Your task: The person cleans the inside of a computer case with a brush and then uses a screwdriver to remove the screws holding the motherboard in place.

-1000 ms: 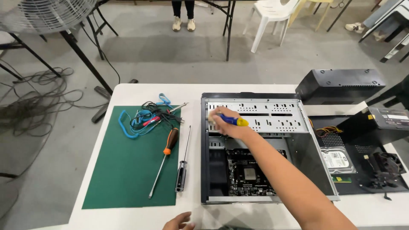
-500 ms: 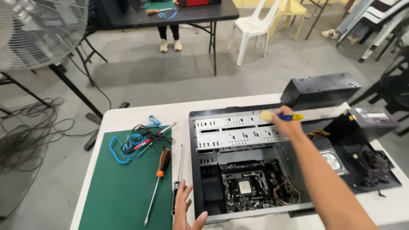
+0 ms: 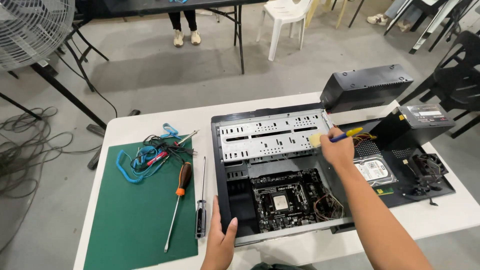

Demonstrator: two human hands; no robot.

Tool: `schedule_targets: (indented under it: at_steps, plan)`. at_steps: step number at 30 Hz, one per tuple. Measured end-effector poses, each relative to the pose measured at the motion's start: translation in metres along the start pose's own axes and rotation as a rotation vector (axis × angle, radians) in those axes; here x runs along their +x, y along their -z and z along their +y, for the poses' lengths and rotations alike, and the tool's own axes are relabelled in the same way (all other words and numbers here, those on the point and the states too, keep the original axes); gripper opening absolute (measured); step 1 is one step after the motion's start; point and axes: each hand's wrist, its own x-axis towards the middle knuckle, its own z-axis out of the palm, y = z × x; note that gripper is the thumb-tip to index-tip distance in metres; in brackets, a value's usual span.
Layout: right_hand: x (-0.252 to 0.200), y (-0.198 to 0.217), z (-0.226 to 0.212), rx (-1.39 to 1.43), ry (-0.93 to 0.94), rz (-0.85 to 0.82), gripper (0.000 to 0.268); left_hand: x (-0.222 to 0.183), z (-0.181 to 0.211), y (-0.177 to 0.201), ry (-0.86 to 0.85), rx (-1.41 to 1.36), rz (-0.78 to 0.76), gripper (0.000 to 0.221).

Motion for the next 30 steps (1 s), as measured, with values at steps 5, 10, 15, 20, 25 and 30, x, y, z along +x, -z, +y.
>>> schedule_targets:
  at_steps: [5, 10, 15, 20, 25, 30]
  plan:
    - [-0.011, -0.037, -0.021, 0.023, 0.082, -0.103, 0.022, -0.001, -0.004, 0.002, -0.057, 0.011, -0.029, 0.085]
    - [-0.053, -0.069, -0.072, 0.259, 0.160, -0.263, 0.030, 0.000, -0.002, 0.002, -0.045, 0.004, -0.017, 0.084]
    - [-0.071, -0.100, -0.109, 0.114, 0.340, -0.345, 0.016, 0.001, -0.011, 0.002, -0.166, -0.023, -0.025, 0.084]
    - [-0.052, -0.105, -0.165, 0.218, 0.384, -0.479, 0.021, 0.000, -0.014, 0.001, -0.179, -0.039, -0.014, 0.082]
    - [-0.037, -0.127, -0.197, 0.340, 0.390, -0.544, 0.016, -0.002, -0.008, 0.001, -0.178, -0.078, -0.013, 0.081]
    - [-0.043, -0.120, -0.197, 0.331, 0.338, -0.777, 0.016, 0.000, -0.012, 0.000, -0.184, -0.078, -0.003, 0.080]
